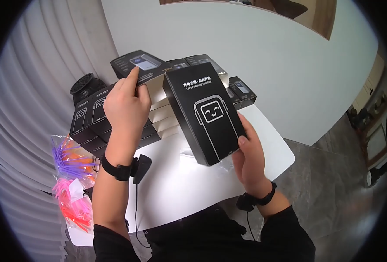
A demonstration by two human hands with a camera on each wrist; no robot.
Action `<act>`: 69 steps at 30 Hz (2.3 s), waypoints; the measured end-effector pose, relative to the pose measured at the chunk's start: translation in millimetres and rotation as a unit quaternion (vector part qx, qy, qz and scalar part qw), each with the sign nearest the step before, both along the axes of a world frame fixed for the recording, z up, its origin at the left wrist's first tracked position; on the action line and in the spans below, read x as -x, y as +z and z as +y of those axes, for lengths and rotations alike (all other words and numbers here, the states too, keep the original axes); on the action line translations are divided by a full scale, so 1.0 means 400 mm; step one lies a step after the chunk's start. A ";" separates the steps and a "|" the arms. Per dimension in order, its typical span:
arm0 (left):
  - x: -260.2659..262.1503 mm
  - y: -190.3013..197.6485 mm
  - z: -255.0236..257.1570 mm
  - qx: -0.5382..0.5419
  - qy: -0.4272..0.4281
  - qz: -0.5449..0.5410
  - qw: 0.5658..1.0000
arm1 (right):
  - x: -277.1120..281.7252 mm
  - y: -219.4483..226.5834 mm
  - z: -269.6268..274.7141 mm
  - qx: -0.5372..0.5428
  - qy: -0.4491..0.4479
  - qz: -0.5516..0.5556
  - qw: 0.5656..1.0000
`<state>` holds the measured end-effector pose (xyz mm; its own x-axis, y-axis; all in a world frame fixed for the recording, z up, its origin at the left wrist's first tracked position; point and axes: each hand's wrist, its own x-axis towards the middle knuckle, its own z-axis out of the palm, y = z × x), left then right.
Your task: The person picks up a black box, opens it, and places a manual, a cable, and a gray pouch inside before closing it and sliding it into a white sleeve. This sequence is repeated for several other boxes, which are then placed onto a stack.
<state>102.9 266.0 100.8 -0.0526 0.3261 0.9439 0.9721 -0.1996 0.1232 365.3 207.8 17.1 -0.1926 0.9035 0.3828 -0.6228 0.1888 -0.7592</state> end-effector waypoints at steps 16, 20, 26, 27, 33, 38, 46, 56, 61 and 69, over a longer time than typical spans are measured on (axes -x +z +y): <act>0.005 -0.068 -0.261 -0.065 -0.055 0.029 0.996 | 0.036 -0.054 -0.246 0.032 0.119 0.007 0.992; 0.019 -0.081 -0.321 -0.017 -0.109 -0.001 0.994 | 0.047 -0.081 -0.265 0.003 0.116 -0.002 0.993; 0.033 -0.106 -0.358 -0.030 -0.241 -0.010 0.970 | 0.051 -0.103 -0.257 -0.050 0.099 -0.066 0.992; 0.036 -0.117 -0.362 -0.039 -0.234 -0.020 0.971 | 0.055 -0.109 -0.254 -0.053 0.104 -0.067 0.991; 0.046 -0.204 -0.364 -0.112 -0.228 -0.148 0.956 | 0.081 -0.174 -0.250 -0.094 0.108 -0.101 0.985; 0.047 -0.216 -0.361 -0.104 -0.333 -0.367 0.862 | 0.085 -0.169 -0.238 -0.139 0.096 -0.141 0.976; 0.065 -0.180 -0.425 0.020 -0.410 -0.579 0.704 | 0.100 -0.196 -0.209 -0.244 0.090 -0.193 0.946; 0.011 -0.228 -0.452 0.068 -0.368 -0.578 0.725 | 0.151 -0.246 -0.223 -0.139 -0.053 -0.100 0.984; -0.061 -0.292 -0.466 0.082 -0.349 -0.581 0.731 | 0.191 -0.269 -0.214 -0.058 -0.101 -0.073 0.990; -0.127 -0.447 -0.524 0.128 -0.305 -0.628 0.704 | 0.216 -0.298 -0.183 -0.009 -0.064 -0.128 0.990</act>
